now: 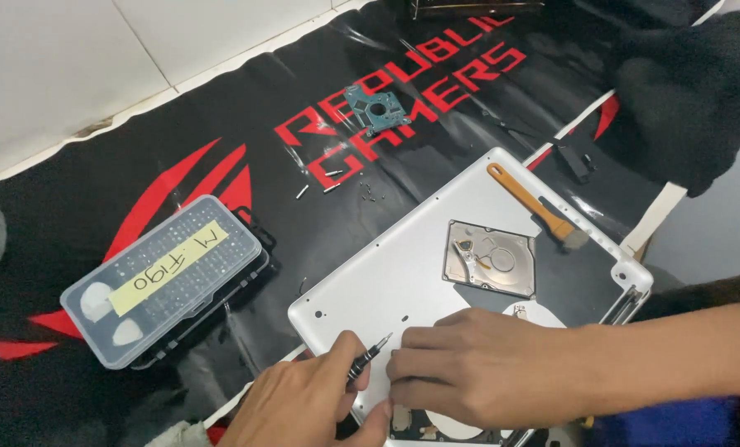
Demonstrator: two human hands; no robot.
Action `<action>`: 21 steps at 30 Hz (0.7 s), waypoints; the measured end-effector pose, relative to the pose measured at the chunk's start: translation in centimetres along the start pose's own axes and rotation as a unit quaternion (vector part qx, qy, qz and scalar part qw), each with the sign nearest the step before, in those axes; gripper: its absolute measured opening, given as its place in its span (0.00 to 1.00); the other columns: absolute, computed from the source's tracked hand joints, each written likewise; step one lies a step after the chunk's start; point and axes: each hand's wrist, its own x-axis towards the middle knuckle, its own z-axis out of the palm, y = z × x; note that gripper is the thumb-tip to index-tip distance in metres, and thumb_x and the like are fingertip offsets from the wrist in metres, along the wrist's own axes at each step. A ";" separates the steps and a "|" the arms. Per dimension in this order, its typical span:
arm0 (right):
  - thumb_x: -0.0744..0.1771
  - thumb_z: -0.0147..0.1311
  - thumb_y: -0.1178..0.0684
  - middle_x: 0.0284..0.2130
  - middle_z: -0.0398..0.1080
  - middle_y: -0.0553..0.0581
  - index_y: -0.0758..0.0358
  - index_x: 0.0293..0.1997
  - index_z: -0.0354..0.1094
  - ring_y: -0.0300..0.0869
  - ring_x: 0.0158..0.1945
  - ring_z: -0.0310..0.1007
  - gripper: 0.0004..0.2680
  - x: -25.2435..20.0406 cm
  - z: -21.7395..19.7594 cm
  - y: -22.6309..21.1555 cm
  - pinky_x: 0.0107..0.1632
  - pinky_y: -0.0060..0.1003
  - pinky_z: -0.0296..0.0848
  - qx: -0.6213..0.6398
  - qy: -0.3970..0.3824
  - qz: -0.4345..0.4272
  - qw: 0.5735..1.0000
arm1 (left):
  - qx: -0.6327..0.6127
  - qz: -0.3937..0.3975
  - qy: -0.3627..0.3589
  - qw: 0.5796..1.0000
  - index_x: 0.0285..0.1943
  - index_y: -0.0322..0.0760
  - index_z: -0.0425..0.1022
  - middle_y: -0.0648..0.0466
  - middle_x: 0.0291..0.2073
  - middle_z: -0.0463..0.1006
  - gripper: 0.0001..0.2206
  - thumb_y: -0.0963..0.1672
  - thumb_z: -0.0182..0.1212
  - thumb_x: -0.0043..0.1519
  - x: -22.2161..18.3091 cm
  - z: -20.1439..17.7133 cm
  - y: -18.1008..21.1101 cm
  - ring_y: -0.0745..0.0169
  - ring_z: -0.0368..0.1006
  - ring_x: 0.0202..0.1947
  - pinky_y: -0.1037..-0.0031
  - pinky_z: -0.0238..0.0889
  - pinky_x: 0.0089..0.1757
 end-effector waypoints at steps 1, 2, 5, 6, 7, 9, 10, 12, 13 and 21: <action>0.72 0.43 0.63 0.44 0.69 0.60 0.66 0.45 0.66 0.52 0.39 0.65 0.05 -0.1 -0.2 0.0 0.28 0.44 0.62 0.005 -0.002 0.009 1.000 | 0.000 -0.022 -0.035 0.999 0.42 0.54 0.60 0.76 0.28 0.81 0.21 0.60 0.62 0.57 0.0 -0.3 0.4 0.55 0.77 0.33 0.61 0.70 0.40; 0.72 0.43 0.63 0.44 0.69 0.60 0.66 0.45 0.66 0.52 0.39 0.65 0.05 -0.2 -0.3 0.1 0.28 0.44 0.62 0.008 -0.003 0.010 1.000 | -0.002 -0.022 -0.038 0.999 0.42 0.54 0.60 0.76 0.28 0.81 0.21 0.60 0.62 0.57 0.1 -0.2 0.5 0.55 0.77 0.33 0.61 0.70 0.40; 0.72 0.46 0.62 0.36 0.66 0.58 0.64 0.39 0.66 0.51 0.34 0.62 0.05 -0.6 -0.4 0.2 0.24 0.45 0.60 -0.009 -0.020 0.005 1.000 | 0.020 -0.017 -0.081 0.996 0.45 0.56 0.58 0.70 0.21 0.75 0.24 0.64 0.60 0.60 0.5 -0.3 0.7 0.56 0.76 0.25 0.64 0.66 0.35; 0.73 0.46 0.62 0.36 0.65 0.58 0.64 0.38 0.66 0.51 0.34 0.61 0.06 -0.7 -0.2 0.1 0.24 0.44 0.59 -0.006 -0.023 -0.004 1.000 | 0.022 -0.021 -0.107 0.994 0.46 0.55 0.58 0.67 0.24 0.75 0.25 0.65 0.60 0.60 0.6 -0.5 0.8 0.51 0.75 0.27 0.62 0.64 0.35; 0.73 0.47 0.62 0.35 0.63 0.59 0.64 0.37 0.66 0.52 0.34 0.60 0.06 -0.9 -0.1 0.1 0.24 0.44 0.58 -0.004 -0.027 -0.013 1.000 | 0.024 -0.026 -0.133 0.991 0.48 0.55 0.57 0.64 0.28 0.75 0.27 0.66 0.59 0.60 0.8 -0.6 0.9 0.45 0.74 0.29 0.61 0.62 0.35; 0.73 0.45 0.62 0.34 0.63 0.58 0.64 0.37 0.66 0.52 0.35 0.60 0.07 -0.9 0.3 0.1 0.25 0.43 0.57 -0.010 -0.022 -0.017 1.000 | 0.033 -0.024 -0.143 0.989 0.48 0.55 0.57 0.64 0.29 0.76 0.27 0.66 0.58 0.61 0.8 -1.0 1.2 0.47 0.74 0.29 0.60 0.62 0.34; 0.73 0.44 0.61 0.33 0.62 0.57 0.64 0.37 0.66 0.51 0.35 0.60 0.08 -0.8 0.5 0.1 0.26 0.43 0.57 -0.016 -0.017 -0.021 1.000 | 0.041 -0.022 -0.151 0.987 0.48 0.55 0.56 0.64 0.30 0.76 0.26 0.66 0.57 0.62 0.8 -1.2 1.3 0.48 0.74 0.29 0.60 0.61 0.32; 0.73 0.43 0.62 0.32 0.62 0.57 0.65 0.36 0.66 0.51 0.34 0.60 0.08 -0.7 0.8 0.0 0.25 0.43 0.56 -0.022 -0.005 -0.021 1.000 | 0.055 0.001 -0.067 0.996 0.46 0.54 0.58 0.63 0.23 0.74 0.28 0.67 0.61 0.59 0.8 1.4 0.0 0.45 0.72 0.24 0.59 0.60 0.29; 0.73 0.43 0.62 0.31 0.62 0.57 0.66 0.35 0.66 0.51 0.34 0.60 0.09 -0.7 0.9 -0.1 0.25 0.42 0.56 -0.027 0.005 -0.020 0.999 | 0.067 0.025 0.018 0.997 0.43 0.54 0.59 0.62 0.17 0.72 0.30 0.68 0.66 0.56 0.8 2.8 -0.7 0.42 0.70 0.19 0.59 0.59 0.25; 0.74 0.47 0.62 0.30 0.62 0.58 0.67 0.34 0.66 0.51 0.33 0.60 0.09 -0.2 1.1 -0.5 0.27 0.42 0.57 -0.048 -0.014 -0.030 0.998 | 0.082 0.054 0.043 0.994 0.43 0.51 0.59 0.62 0.17 0.72 0.30 0.67 0.63 0.58 1.2 4.0 -1.5 0.47 0.72 0.17 0.58 0.58 0.21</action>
